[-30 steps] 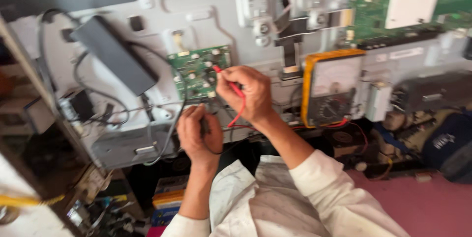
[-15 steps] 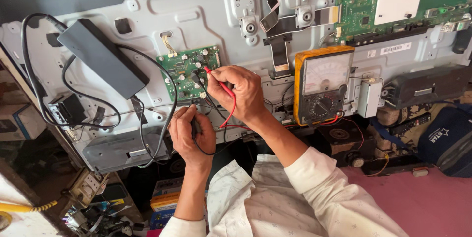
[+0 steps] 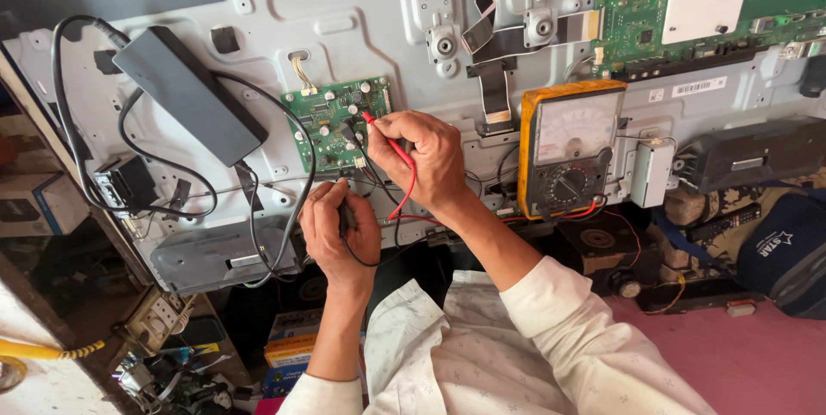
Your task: The person uses a multimeter to test various points on a circuit board inside a disassembled electronic device. They connect the multimeter probes to different components and connectors, then disconnect a small white connector to test it separately before reconnecting it.
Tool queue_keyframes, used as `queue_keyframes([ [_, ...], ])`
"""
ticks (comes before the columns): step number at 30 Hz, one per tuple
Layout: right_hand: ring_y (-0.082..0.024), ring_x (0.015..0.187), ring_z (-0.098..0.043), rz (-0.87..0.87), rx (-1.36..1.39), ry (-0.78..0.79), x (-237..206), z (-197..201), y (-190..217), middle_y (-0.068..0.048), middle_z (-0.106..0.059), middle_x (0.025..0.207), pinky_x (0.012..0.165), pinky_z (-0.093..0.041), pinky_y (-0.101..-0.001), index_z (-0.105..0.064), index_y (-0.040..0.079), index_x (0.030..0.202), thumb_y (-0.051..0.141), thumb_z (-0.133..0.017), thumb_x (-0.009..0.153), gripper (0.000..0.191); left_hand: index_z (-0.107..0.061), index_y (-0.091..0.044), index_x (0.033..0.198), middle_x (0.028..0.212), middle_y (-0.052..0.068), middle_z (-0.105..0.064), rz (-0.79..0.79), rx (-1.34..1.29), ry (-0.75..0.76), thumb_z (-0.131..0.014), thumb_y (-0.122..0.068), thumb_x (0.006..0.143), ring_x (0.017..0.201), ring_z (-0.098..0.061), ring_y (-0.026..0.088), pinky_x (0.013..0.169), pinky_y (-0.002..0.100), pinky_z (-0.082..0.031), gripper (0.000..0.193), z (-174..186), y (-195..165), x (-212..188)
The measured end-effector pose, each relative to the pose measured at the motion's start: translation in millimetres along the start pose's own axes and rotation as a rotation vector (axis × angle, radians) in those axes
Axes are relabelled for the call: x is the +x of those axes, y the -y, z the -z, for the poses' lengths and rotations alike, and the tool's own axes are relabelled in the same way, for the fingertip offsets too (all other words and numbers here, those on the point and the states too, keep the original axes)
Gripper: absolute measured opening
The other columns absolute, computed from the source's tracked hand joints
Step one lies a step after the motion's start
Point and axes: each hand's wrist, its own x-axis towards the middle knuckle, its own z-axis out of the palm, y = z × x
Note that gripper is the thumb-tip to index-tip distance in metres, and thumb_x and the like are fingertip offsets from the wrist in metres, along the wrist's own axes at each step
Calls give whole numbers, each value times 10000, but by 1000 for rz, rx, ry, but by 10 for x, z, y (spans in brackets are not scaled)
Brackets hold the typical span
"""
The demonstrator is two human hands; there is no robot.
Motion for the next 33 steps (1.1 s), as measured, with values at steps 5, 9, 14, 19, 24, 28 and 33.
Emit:
queue_keyframes([
  [5,-170,661,-663,-25,21,7,3,-5,3,-75,-726,839,621,-520,-290,-593,44,884,-16,-783,893,199,-665,-19,1112,1086,157,-689,0,2,0,-691,114,866,1016,-662,327,919,392,-528,281,-3,-10,2],
  [9,-172,677,-680,-22,-1,-4,-15,0,5,-83,-733,847,634,-536,-293,-597,35,886,-13,-790,893,199,-664,-22,1110,1088,153,-693,-3,3,13,-700,111,873,1013,-665,319,921,400,-523,275,21,-14,8],
  [14,-192,772,-730,51,0,-28,-9,-57,7,-114,-740,915,695,-573,-301,-647,25,929,-24,-784,905,148,-656,-32,1110,1111,158,-680,-13,-2,1,-710,82,844,1041,-665,340,937,405,-532,295,42,11,25],
  [19,-130,675,-670,38,-37,-9,-21,-80,0,-106,-749,898,617,-521,-260,-649,10,930,-45,-792,900,156,-650,-21,1118,1109,158,-678,-24,-17,6,-704,82,855,1023,-661,347,918,402,-527,288,74,48,48],
  [24,-68,592,-557,7,0,32,-45,-63,6,-61,-725,819,575,-452,-228,-623,10,921,-67,-779,907,174,-644,-13,1124,1115,160,-675,-26,-15,8,-700,85,862,1030,-663,345,916,393,-527,285,87,35,62],
  [28,-63,615,-572,38,10,29,-43,-56,0,-76,-737,867,583,-461,-226,-611,7,931,-69,-771,907,178,-644,-13,1123,1113,161,-675,-27,-20,12,-701,84,860,1030,-665,343,918,394,-524,287,91,36,62],
  [33,-69,604,-567,50,-16,20,-42,-87,-16,-86,-742,882,573,-453,-225,-609,2,918,-72,-779,900,187,-641,-14,1115,1112,160,-676,-19,-24,17,-701,84,862,1029,-665,342,920,393,-524,279,82,64,55],
])
